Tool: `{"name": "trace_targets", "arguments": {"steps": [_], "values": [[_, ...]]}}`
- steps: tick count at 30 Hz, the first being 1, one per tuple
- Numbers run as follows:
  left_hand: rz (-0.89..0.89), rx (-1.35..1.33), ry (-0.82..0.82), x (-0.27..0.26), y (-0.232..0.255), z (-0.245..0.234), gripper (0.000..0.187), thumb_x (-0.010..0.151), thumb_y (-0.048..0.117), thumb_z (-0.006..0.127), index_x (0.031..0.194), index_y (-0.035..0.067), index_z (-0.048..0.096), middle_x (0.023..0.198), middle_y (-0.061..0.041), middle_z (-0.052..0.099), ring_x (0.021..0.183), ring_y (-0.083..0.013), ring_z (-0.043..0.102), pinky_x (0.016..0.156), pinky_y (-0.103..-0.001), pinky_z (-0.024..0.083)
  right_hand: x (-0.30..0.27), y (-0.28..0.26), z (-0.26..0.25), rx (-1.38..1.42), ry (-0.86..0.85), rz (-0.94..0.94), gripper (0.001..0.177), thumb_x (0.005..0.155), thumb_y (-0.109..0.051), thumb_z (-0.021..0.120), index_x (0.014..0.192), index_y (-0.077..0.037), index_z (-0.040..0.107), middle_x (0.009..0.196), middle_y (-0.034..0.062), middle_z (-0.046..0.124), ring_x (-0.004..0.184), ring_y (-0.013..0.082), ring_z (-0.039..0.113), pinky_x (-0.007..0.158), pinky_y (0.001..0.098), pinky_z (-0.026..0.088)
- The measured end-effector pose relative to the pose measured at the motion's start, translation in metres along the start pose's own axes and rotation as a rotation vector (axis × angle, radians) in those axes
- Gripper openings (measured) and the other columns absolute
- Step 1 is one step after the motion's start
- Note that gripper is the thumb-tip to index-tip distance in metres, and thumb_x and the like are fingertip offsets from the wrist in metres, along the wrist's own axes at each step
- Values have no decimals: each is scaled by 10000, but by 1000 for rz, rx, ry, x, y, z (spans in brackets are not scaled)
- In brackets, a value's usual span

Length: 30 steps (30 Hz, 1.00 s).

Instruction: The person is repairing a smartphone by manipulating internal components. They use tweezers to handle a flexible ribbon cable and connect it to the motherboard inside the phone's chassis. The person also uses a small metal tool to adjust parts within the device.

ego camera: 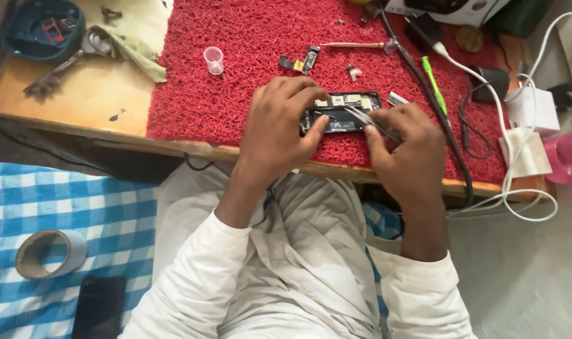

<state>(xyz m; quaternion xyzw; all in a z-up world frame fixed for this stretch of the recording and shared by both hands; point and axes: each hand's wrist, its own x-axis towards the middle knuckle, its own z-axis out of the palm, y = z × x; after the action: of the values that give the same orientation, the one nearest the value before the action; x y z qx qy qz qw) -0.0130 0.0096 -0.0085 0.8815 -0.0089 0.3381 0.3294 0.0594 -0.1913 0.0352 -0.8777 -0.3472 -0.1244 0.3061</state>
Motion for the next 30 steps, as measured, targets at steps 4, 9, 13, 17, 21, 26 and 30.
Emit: {"name": "trace_targets", "arguments": {"steps": [4, 9, 13, 17, 21, 26, 30], "values": [[55, 91, -6, 0, 2, 3, 445, 905, 230, 764, 1320, 125, 645, 1327, -77, 634, 1224, -280, 569, 1057, -486, 412, -3, -4, 5, -49, 9, 13, 164, 904, -109, 791, 1048, -34, 776, 988, 130, 669, 857, 291, 688, 764, 408, 536], [96, 135, -68, 0, 3, 5, 695, 969, 130, 666, 1598, 195, 379, 1377, -19, 679, 1260, -231, 588, 1055, -455, 395, -1, -7, 8, -98, 24, 93, 162, 875, -115, 792, 1011, -27, 785, 963, 142, 672, 819, 297, 672, 744, 427, 529], [76, 66, -89, -1, 1, 10, 825, 979, 108, 644, 1665, 192, 193, 1242, 42, 754, 1231, -209, 611, 1036, -459, 387, -3, -5, 12, -101, 40, 109, 161, 880, -98, 796, 1018, -16, 788, 942, 151, 670, 823, 297, 675, 761, 425, 535], [87, 69, -88, -1, 0, 9, 817, 983, 111, 648, 1658, 206, 197, 1228, 54, 762, 1200, -198, 621, 1029, -455, 393, -1, -5, 14, -76, 62, 136, 162, 869, -93, 800, 1011, -16, 792, 938, 158, 677, 804, 290, 679, 739, 420, 543], [69, 107, -128, -1, 2, 8, 795, 996, 126, 649, 1660, 207, 220, 1203, 39, 761, 1189, -200, 628, 1015, -450, 402, 4, -3, 15, -90, 41, 143, 164, 857, -94, 799, 1003, -18, 803, 892, 166, 675, 772, 291, 680, 730, 419, 543], [79, 143, -126, 1, 1, 9, 761, 1006, 153, 652, 1650, 205, 251, 1201, 36, 765, 1203, -219, 622, 1015, -448, 405, 10, 0, 15, -118, -6, 132, 178, 844, -95, 811, 1001, -10, 809, 839, 172, 669, 747, 298, 677, 709, 420, 530], [101, 134, -109, 0, -1, 9, 758, 1002, 159, 652, 1647, 194, 256, 1232, 42, 762, 1225, -233, 607, 1027, -448, 406, 9, -1, 16, -74, 14, 125, 180, 855, -88, 802, 1012, -1, 798, 873, 172, 681, 749, 281, 690, 707, 403, 545]]}}
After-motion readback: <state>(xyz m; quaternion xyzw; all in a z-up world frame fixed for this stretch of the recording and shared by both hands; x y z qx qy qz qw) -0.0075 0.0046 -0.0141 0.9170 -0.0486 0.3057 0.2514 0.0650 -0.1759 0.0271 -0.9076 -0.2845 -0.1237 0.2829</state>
